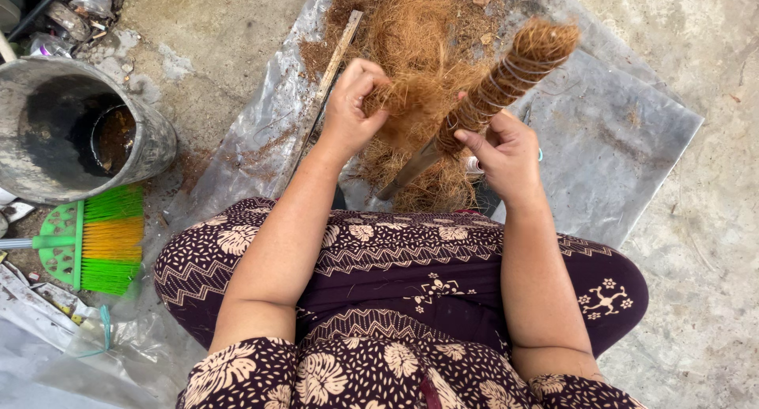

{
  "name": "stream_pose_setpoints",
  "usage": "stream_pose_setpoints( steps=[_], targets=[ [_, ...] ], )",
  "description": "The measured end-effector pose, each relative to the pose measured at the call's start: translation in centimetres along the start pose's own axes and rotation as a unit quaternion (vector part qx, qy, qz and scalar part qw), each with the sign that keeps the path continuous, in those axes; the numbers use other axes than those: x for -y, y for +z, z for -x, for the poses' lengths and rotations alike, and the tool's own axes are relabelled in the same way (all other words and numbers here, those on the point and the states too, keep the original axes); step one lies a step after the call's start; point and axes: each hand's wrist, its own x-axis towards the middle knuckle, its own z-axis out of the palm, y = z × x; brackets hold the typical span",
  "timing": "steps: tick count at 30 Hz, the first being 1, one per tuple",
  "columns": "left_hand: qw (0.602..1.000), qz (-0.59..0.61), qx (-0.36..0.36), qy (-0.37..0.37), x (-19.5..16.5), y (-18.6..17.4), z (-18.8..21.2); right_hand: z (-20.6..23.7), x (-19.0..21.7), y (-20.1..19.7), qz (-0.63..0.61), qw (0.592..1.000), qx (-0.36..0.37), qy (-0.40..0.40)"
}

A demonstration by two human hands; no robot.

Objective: The person sits on a plastic sheet and wraps a bundle of brown fibrous material around a wooden dowel. They secure the bundle by repeatedly tying white string around it at regular intervals, forming a tightly bound cylindrical shape.

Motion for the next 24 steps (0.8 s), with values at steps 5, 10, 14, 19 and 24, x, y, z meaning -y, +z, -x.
stream_pose_setpoints(
  steps=[5, 10, 14, 19, 24],
  targets=[
    [0.950, -0.005, 0.059, -0.308, -0.1, 1.3, 0.4, -0.1, 0.1, -0.1, 0.144, 0.988, -0.005, 0.058],
    [0.967, 0.021, 0.086, -0.237, 1.9, 2.9, 1.7, 0.3, 0.4, 0.1, 0.002, 1.000, 0.008, -0.010],
    [0.933, 0.203, 0.161, -0.249, 2.8, 4.1, 2.8, 0.0, 0.8, -0.7, -0.063, 0.997, -0.013, -0.031],
    [0.873, 0.285, 0.198, -0.342, 2.4, 5.0, 3.6, -0.4, 0.7, -0.9, -0.060, 0.998, -0.014, -0.030],
    [0.921, 0.203, 0.200, -0.266, 2.1, 4.4, 3.3, -1.0, 0.9, -1.5, -0.065, 0.997, 0.021, -0.019]
  ],
)
